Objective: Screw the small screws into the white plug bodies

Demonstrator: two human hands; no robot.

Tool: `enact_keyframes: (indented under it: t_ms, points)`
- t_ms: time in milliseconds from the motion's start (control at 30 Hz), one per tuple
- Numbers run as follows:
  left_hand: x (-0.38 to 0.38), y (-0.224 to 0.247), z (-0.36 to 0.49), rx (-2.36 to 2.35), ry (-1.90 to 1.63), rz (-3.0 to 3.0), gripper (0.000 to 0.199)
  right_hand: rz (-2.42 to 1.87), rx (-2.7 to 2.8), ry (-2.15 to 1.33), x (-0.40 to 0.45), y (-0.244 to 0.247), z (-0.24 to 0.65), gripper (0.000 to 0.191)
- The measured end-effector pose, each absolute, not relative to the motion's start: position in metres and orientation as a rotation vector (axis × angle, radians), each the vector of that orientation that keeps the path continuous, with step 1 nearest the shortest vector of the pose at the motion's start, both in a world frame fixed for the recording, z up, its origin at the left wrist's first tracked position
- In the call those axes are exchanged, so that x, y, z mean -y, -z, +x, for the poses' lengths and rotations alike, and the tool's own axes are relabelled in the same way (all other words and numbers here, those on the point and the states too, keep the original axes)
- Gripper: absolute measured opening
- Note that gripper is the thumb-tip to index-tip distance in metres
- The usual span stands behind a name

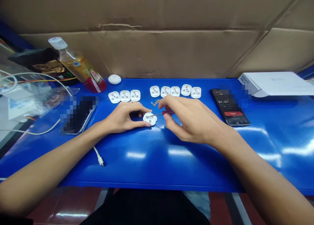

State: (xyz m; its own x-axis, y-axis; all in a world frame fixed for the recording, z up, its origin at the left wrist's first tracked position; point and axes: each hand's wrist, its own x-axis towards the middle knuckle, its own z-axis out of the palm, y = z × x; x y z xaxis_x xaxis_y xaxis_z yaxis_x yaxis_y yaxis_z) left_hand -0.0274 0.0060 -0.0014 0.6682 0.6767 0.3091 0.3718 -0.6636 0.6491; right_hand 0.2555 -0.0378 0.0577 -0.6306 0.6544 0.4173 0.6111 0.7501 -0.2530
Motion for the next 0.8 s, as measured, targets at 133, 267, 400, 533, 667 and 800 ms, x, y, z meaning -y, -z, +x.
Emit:
enact_keyframes:
  t_ms: [133, 267, 400, 533, 667, 800]
  points:
    - [-0.0046, -0.0010, -0.0267, -0.822, -0.711, 2.334, 0.041, -0.994, 2.437, -0.065, 0.0366, -0.0585, 0.2560, 0.013]
    - [-0.0037, -0.0034, -0.0260, -0.803, -0.695, 2.348, 0.038, -0.949, 2.420, -0.098, 0.0366, -0.0558, 0.2553, 0.012]
    - [-0.0038, -0.0041, -0.0259, -0.789, -0.684, 2.348, 0.037, -0.980, 2.392, -0.101, 0.0374, -0.0532, 0.2541, 0.012]
    - [-0.0042, -0.0046, -0.0255, -0.786, -0.671, 2.352, 0.036, -0.974, 2.363, -0.135, 0.0376, -0.0535, 0.2527, 0.012]
    - [-0.0038, -0.0051, -0.0254, -0.782, -0.656, 2.335, 0.036, -0.975, 2.352, -0.171, 0.0378, -0.0548, 0.2508, 0.010]
    - [-0.0033, -0.0045, -0.0254, -0.780, -0.635, 2.346, 0.036, -0.979, 2.344, -0.118, 0.0379, -0.0527, 0.2506, 0.009]
